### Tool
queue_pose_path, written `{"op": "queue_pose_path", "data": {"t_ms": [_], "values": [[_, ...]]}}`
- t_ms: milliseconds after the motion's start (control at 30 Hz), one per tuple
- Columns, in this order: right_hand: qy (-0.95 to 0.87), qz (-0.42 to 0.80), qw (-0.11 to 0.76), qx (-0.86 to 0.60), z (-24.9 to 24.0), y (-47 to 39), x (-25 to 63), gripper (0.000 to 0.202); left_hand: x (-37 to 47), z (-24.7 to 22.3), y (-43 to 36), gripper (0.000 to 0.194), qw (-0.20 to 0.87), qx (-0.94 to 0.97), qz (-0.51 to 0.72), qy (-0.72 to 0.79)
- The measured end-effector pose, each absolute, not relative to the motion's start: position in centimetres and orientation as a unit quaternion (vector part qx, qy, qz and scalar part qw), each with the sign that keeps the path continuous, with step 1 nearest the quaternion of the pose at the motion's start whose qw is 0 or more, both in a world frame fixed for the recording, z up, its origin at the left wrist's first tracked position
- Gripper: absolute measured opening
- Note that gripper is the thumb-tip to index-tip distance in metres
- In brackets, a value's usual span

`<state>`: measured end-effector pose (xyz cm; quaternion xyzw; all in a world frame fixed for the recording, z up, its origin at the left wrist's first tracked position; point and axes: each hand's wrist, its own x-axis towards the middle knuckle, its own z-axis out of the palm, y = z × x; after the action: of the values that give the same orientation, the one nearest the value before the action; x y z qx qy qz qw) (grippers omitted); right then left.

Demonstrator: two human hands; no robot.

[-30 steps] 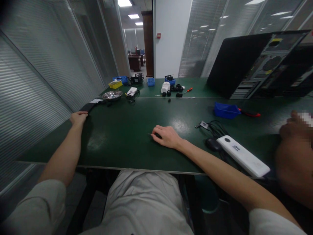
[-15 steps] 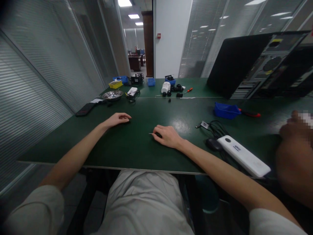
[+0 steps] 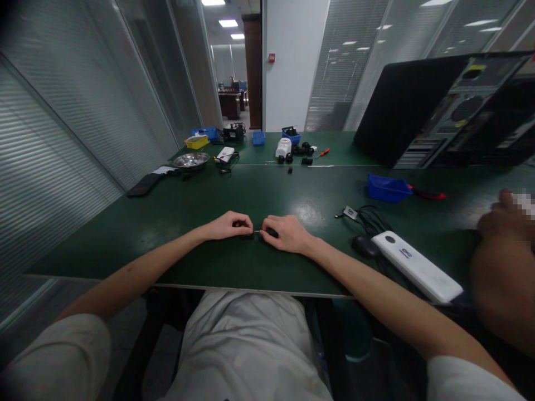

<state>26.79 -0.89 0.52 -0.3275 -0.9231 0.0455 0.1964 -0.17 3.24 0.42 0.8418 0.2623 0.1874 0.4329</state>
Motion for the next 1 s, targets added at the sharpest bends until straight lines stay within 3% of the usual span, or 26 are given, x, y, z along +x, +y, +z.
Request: {"op": "queue_pose_path", "data": {"t_ms": [167, 367, 467, 833, 1000], "values": [[-0.928, 0.035, 0.188, -0.32, 0.7, -1.1, 26.7, 0.023, -0.3, 1.0, 3.0, 0.036, 0.395, 0.867, 0.177, 0.247], [-0.933, 0.014, 0.184, -0.309, 0.8, -1.4, 26.6, 0.024, -0.6, 1.6, 2.1, 0.041, 0.182, 0.948, 0.175, 0.196], [-0.934, 0.006, 0.186, -0.306, 0.8, -1.4, 26.5, 0.025, -0.3, 1.7, 1.7, 0.045, 0.128, 0.964, 0.163, 0.165], [-0.936, -0.008, 0.179, -0.303, 0.8, -1.4, 26.5, 0.025, -0.4, 1.2, 2.0, 0.026, 0.079, 0.97, 0.155, 0.17], [-0.937, -0.01, 0.181, -0.3, 0.7, -1.4, 26.5, 0.025, -0.4, 1.0, 1.7, 0.022, 0.134, 0.96, 0.165, 0.18]]}}
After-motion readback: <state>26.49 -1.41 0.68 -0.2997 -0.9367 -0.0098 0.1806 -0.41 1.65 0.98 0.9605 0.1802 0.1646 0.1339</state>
